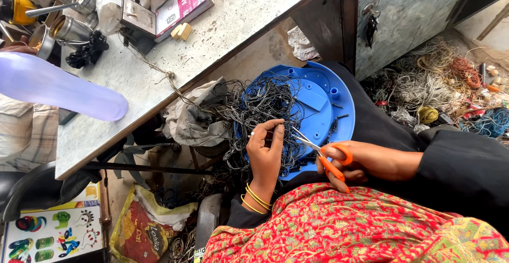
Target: The person uses orange-handled scissors to cut tangled black wires into short pieces. The person repeatedly picks up wire strands from a blue plastic tray, cuts them, and drops the cut pieces back onto the tray.
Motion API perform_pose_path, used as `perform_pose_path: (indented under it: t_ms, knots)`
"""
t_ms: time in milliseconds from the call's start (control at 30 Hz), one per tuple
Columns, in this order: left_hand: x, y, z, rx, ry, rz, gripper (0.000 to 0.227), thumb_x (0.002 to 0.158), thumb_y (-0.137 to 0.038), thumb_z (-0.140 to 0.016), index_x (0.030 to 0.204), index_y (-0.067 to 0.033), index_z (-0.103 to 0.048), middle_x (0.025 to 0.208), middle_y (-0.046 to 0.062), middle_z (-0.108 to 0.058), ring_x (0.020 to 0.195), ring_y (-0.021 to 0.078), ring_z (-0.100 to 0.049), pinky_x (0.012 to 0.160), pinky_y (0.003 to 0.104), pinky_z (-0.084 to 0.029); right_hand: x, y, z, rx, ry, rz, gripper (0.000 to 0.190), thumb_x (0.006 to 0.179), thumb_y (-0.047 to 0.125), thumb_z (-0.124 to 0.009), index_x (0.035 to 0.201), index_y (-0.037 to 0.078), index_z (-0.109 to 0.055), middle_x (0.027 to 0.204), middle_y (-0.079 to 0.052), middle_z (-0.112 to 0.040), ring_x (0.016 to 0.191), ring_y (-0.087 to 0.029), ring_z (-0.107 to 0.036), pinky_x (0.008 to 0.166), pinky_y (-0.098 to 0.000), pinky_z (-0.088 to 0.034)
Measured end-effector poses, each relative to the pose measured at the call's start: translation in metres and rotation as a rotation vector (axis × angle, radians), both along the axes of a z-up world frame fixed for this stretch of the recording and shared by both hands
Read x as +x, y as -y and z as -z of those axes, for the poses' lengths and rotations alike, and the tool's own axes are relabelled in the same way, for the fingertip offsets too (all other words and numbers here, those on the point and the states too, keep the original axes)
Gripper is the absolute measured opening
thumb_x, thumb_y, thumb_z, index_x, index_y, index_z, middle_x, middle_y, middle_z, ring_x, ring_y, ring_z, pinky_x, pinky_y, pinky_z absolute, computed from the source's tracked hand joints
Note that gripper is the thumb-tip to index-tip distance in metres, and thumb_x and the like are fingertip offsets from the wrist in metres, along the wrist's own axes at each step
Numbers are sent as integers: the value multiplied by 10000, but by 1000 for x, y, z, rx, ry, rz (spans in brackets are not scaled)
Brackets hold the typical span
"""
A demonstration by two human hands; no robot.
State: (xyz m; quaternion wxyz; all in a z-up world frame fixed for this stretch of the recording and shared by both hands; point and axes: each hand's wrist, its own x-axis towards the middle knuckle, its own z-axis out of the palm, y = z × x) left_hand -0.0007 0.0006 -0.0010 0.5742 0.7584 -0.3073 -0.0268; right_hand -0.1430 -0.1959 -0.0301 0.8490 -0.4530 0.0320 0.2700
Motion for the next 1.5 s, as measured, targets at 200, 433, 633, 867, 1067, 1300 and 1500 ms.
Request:
perform_pose_path:
  t_ms: [200,433,633,867,1067,1300,1500]
  knots:
    - [-3,-3,9,-145,-121,132,138,1043,-73,-631,1125,-10,-722,961,18,-723,724,18,-552,612,204,-447,3,-6,-4,-71,51,14,526,987,524,-485,1127,33,-610,691,-117,-699,422,-54,-327,391,-230,-253]
    - [-5,-6,14,-183,-315,239,147,1045,-85,-605,1103,-18,-723,923,5,-717,676,1,-515,567,172,-416,4,-10,-6,-99,78,15,503,1002,500,-493,1134,29,-613,693,-131,-699,413,-58,-328,404,-226,-271]
    - [-1,-9,23,-200,-364,311,154,1061,-91,-575,1111,-19,-702,919,-1,-692,712,8,-531,603,174,-437,3,-11,-3,-57,82,22,496,1001,481,-458,1151,32,-608,748,-137,-729,438,-61,-345,408,-227,-281]
    - [5,-9,35,-283,-471,341,147,1077,-99,-525,1104,-36,-655,918,-2,-659,729,19,-526,626,178,-445,6,-9,1,-44,83,-3,511,1013,487,-416,1172,37,-600,789,-130,-734,479,-71,-363,436,-228,-302]
    - [6,-10,36,-266,-473,366,151,1079,-97,-504,1088,-35,-640,914,7,-644,761,39,-541,659,200,-467,6,-9,0,-58,111,0,571,1008,545,-406,1174,37,-608,778,-114,-726,483,-62,-371,432,-224,-305]
    - [4,-9,33,-257,-416,385,153,1080,-91,-498,1078,-23,-635,921,18,-643,803,57,-576,697,225,-488,4,-12,-1,-38,73,27,508,1004,506,-463,1159,45,-609,754,-87,-701,463,-55,-359,402,-220,-284]
    - [3,-12,41,-261,-395,360,151,1080,-84,-502,1065,-18,-637,912,23,-639,795,59,-575,683,224,-482,2,-14,5,-112,145,11,456,1023,492,-505,1139,65,-617,687,-53,-658,512,-63,-413,471,-215,-289]
